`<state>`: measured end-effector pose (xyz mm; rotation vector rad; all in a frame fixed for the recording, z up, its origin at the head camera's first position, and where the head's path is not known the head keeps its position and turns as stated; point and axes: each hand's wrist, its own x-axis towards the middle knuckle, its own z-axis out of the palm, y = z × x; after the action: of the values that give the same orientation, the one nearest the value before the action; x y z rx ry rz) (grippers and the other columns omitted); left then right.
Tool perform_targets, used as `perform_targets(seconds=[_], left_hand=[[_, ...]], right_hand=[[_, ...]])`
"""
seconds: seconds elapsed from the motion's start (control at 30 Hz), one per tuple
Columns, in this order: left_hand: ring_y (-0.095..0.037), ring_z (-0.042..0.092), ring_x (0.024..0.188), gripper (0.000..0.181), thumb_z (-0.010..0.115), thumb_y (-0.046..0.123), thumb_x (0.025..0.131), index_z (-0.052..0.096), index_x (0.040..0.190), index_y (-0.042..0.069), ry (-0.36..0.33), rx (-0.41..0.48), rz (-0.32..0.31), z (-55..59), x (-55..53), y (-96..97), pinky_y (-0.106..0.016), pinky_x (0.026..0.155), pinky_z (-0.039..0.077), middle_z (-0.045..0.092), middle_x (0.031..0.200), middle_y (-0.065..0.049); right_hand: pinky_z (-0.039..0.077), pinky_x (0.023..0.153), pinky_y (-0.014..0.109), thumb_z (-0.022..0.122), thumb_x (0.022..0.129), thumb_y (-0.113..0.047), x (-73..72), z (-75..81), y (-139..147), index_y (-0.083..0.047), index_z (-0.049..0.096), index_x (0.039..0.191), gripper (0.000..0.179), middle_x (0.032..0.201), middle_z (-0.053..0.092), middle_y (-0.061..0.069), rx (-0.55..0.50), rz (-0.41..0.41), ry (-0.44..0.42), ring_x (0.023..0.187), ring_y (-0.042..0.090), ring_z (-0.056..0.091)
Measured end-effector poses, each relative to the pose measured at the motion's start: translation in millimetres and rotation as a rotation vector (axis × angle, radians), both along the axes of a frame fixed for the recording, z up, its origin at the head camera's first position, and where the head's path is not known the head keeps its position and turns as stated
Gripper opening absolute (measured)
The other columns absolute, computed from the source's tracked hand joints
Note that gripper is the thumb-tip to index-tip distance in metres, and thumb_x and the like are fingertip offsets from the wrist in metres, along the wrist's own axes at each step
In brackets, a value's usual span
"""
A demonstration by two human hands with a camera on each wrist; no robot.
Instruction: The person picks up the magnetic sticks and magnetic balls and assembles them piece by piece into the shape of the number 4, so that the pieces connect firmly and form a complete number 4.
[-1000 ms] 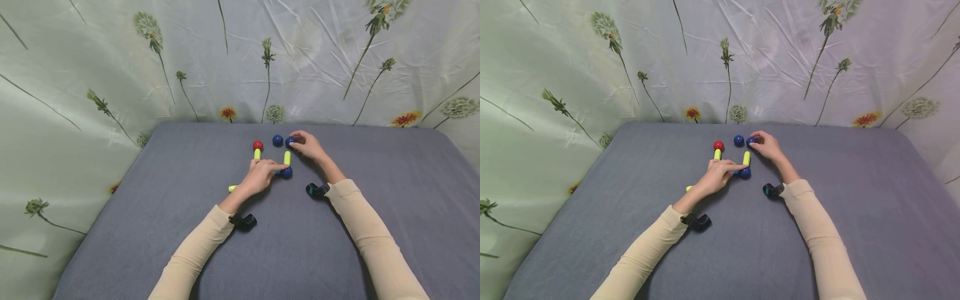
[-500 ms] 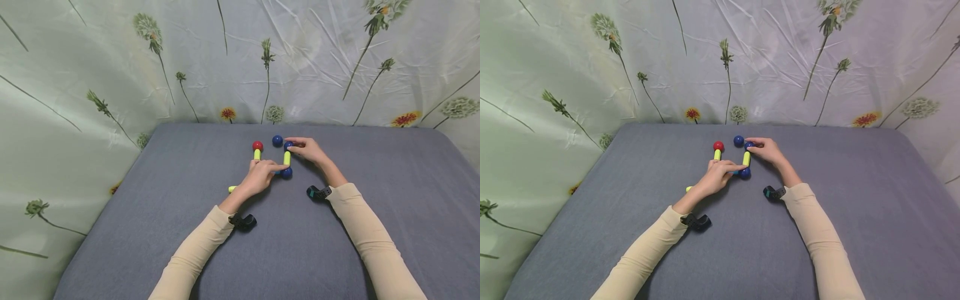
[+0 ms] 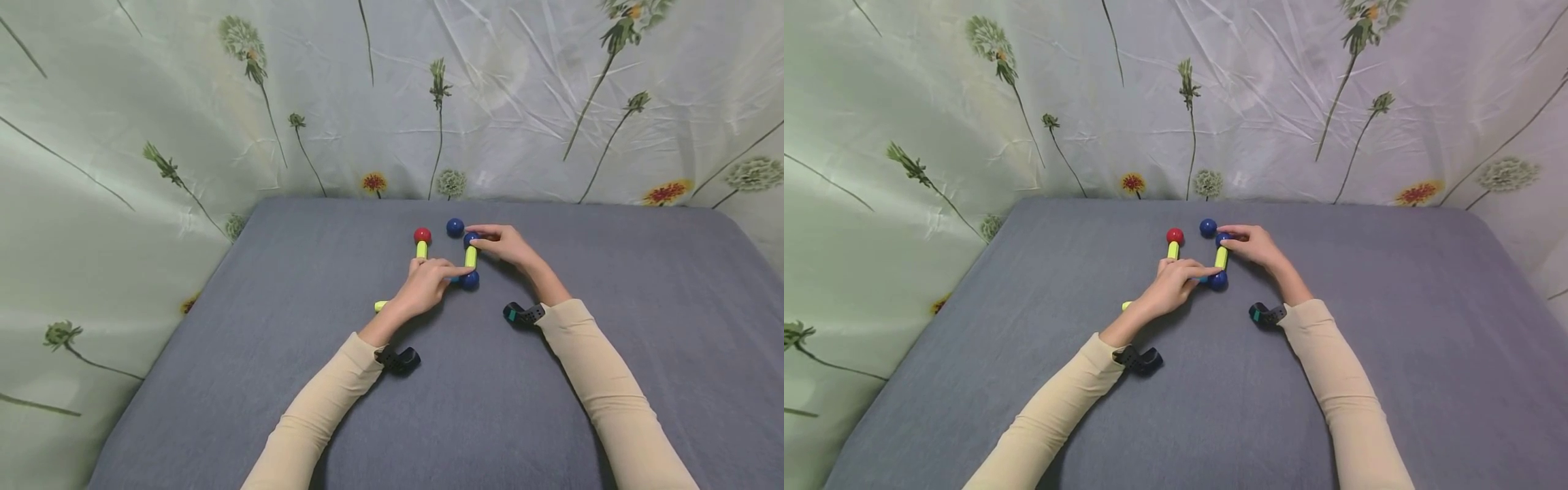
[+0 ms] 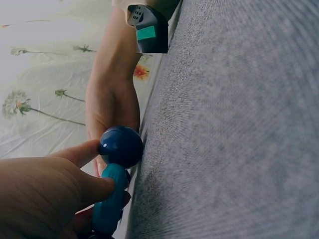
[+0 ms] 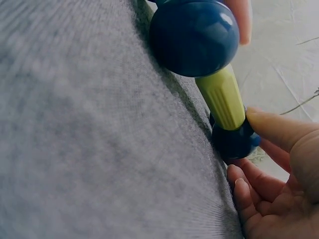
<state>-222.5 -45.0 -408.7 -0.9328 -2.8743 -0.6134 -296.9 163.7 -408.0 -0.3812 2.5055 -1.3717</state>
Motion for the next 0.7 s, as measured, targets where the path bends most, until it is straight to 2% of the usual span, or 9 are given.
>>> perform_targets(seconds=[0.13, 0.2, 0.3, 0.37, 0.43, 0.5, 0.7], left_hand=[[-0.012, 0.060, 0.102, 0.045, 0.054, 0.007, 0.094, 0.055, 0.131, 0.034, 0.009, -0.003, -0.007, 1.7, 1.6, -0.1, -0.033, 0.080, 0.029, 0.067, 0.111, 0.004], [-0.012, 0.060, 0.102, 0.045, 0.054, 0.007, 0.093, 0.055, 0.131, 0.033, 0.009, -0.005, -0.007, 2.5, 1.7, -0.4, -0.034, 0.081, 0.030, 0.067, 0.111, 0.004], [-0.011, 0.060, 0.102, 0.045, 0.053, 0.007, 0.094, 0.055, 0.131, 0.033, 0.008, -0.011, -0.003, 2.1, 1.5, -0.3, -0.035, 0.081, 0.030, 0.067, 0.112, 0.005], [-0.011, 0.059, 0.103, 0.045, 0.053, 0.007, 0.094, 0.055, 0.131, 0.032, 0.006, -0.021, 0.000, 1.9, 1.3, -0.3, -0.036, 0.082, 0.030, 0.066, 0.113, 0.005], [-0.011, 0.059, 0.105, 0.044, 0.052, 0.007, 0.094, 0.055, 0.132, 0.030, -0.006, -0.027, 0.002, 1.6, 1.1, -0.4, -0.037, 0.084, 0.030, 0.066, 0.114, 0.005], [-0.012, 0.058, 0.107, 0.043, 0.053, 0.007, 0.094, 0.055, 0.132, 0.027, -0.021, -0.028, 0.005, 1.3, 1.2, -0.4, -0.038, 0.085, 0.030, 0.065, 0.117, 0.004], [-0.014, 0.057, 0.113, 0.041, 0.055, 0.007, 0.093, 0.056, 0.131, 0.022, -0.047, -0.013, 0.001, 2.3, 1.1, -0.8, -0.039, 0.089, 0.029, 0.064, 0.122, 0.002]], right_hand=[[0.042, 0.093, 0.039, 0.052, 0.096, -0.031, 1.2, 0.4, 1.3, -0.009, 0.047, 0.138, 0.048, 0.143, 0.044, 0.018, -0.013, 0.016, -0.013, 0.119, 0.030, 0.050], [0.043, 0.093, 0.041, 0.050, 0.097, -0.032, 1.7, 1.1, 1.5, -0.008, 0.045, 0.139, 0.049, 0.143, 0.044, 0.019, -0.012, 0.010, -0.013, 0.123, 0.032, 0.049], [0.047, 0.080, 0.033, 0.051, 0.096, -0.029, 3.9, 1.4, 1.0, -0.007, 0.046, 0.138, 0.047, 0.133, 0.052, 0.023, -0.005, -0.015, 0.001, 0.108, 0.029, 0.057], [0.045, 0.069, 0.027, 0.052, 0.096, -0.026, 4.9, 2.0, 0.4, -0.006, 0.048, 0.136, 0.046, 0.127, 0.056, 0.024, 0.003, -0.029, 0.012, 0.094, 0.022, 0.060], [0.044, 0.064, 0.023, 0.054, 0.095, -0.024, 5.8, 2.2, -0.2, -0.005, 0.049, 0.135, 0.045, 0.124, 0.057, 0.025, 0.005, -0.041, 0.018, 0.086, 0.016, 0.059], [0.044, 0.064, 0.022, 0.055, 0.094, -0.021, 6.4, 2.1, -0.8, -0.004, 0.049, 0.135, 0.044, 0.125, 0.056, 0.025, 0.003, -0.049, 0.022, 0.086, 0.015, 0.059], [0.044, 0.066, 0.022, 0.056, 0.094, -0.020, 6.7, 2.1, -1.9, -0.004, 0.050, 0.134, 0.044, 0.126, 0.055, 0.024, 0.001, -0.051, 0.040, 0.092, 0.020, 0.060]])
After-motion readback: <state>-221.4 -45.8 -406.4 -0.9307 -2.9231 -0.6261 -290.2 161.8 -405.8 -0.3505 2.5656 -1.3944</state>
